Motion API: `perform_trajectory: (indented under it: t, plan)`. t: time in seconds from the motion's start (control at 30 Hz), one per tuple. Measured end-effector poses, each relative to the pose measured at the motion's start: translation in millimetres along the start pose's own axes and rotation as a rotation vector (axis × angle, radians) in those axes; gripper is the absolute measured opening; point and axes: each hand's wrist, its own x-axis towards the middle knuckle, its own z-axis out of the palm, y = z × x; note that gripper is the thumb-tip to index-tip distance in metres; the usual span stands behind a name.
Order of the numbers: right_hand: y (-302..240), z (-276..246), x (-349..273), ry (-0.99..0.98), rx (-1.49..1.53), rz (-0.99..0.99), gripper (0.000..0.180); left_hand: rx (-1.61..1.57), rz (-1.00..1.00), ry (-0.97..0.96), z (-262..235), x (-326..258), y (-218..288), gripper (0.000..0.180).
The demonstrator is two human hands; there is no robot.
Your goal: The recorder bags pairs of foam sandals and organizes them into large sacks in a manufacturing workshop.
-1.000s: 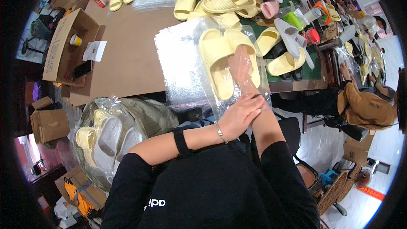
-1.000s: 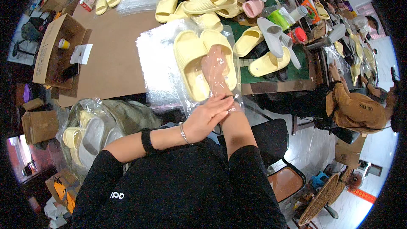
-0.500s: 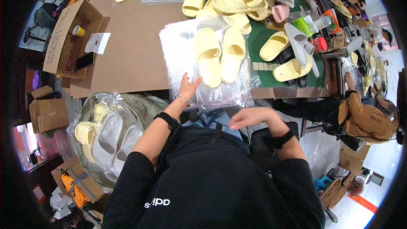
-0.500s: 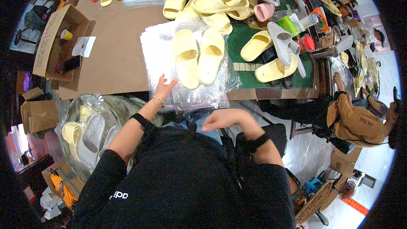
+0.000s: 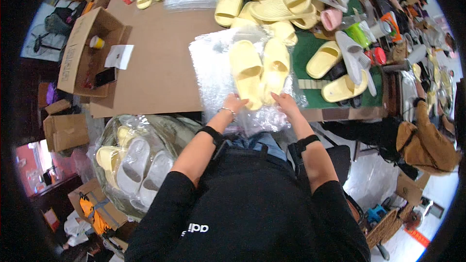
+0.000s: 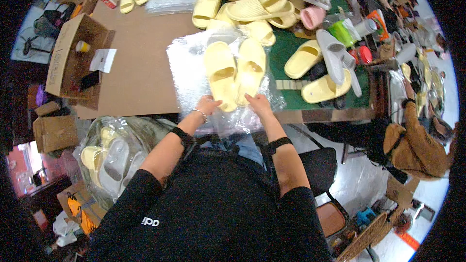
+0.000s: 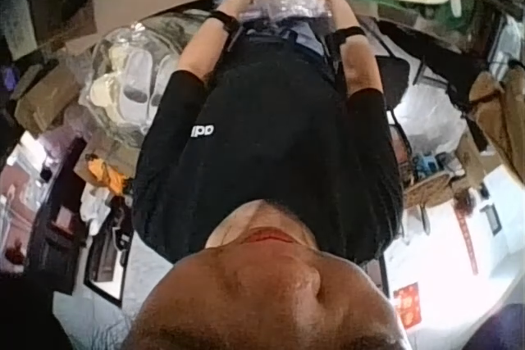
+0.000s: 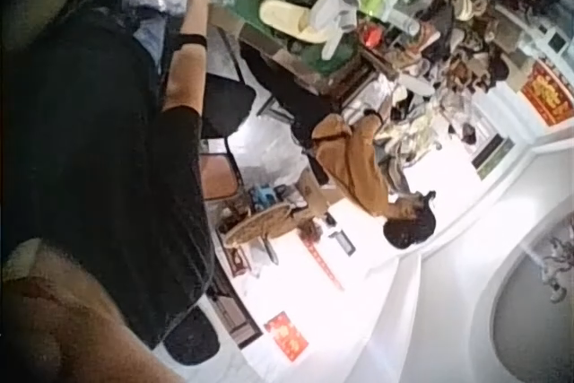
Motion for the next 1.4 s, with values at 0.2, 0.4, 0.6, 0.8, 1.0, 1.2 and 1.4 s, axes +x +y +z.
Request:
perform_trajectory:
  t: [0.2, 0.4, 0.6, 0.8, 1.0, 1.2, 1.4]
  plan:
    - [55.2, -25.6, 38.1, 0.023, -0.164, -0.362, 0.014, -0.145, 0.032, -0.152, 1.8, -28.7, 37.7, 0.04]
    - [-24.0, -8.8, -7.4, 0.016, 0.513, 0.043, 0.021, -0.356, 0.097, -0.163, -10.0, -36.0, 47.7, 0.04]
    - [-74.2, 20.2, -48.6, -0.123, 0.732, -0.461, 0.03, -0.826, 0.08, -0.266, -54.8, -60.8, 68.1, 0.043]
    - [-72.7, 19.1, -43.6, -0.179, 0.202, -0.515, 0.026, -1.085, 0.025, -0.133, -199.5, -32.8, -18.3, 0.034]
    - [-20.5, -59.5, -14.8, 0.102, 0.172, -0.431, 0.018, -1.011, -0.027, 0.248, -311.5, 22.2, -89.2, 0.024]
    - [-26.4, -192.8, 4.5, 0.576, -0.056, -0.49, 0.015, -0.572, -0.497, 0.317, -330.7, 41.6, -162.3, 0.023]
    - [-8.2, -320.9, 14.5, 1.035, -0.416, -0.336, 0.036, 0.85, 0.272, 1.357, -190.0, -23.1, -9.2, 0.052]
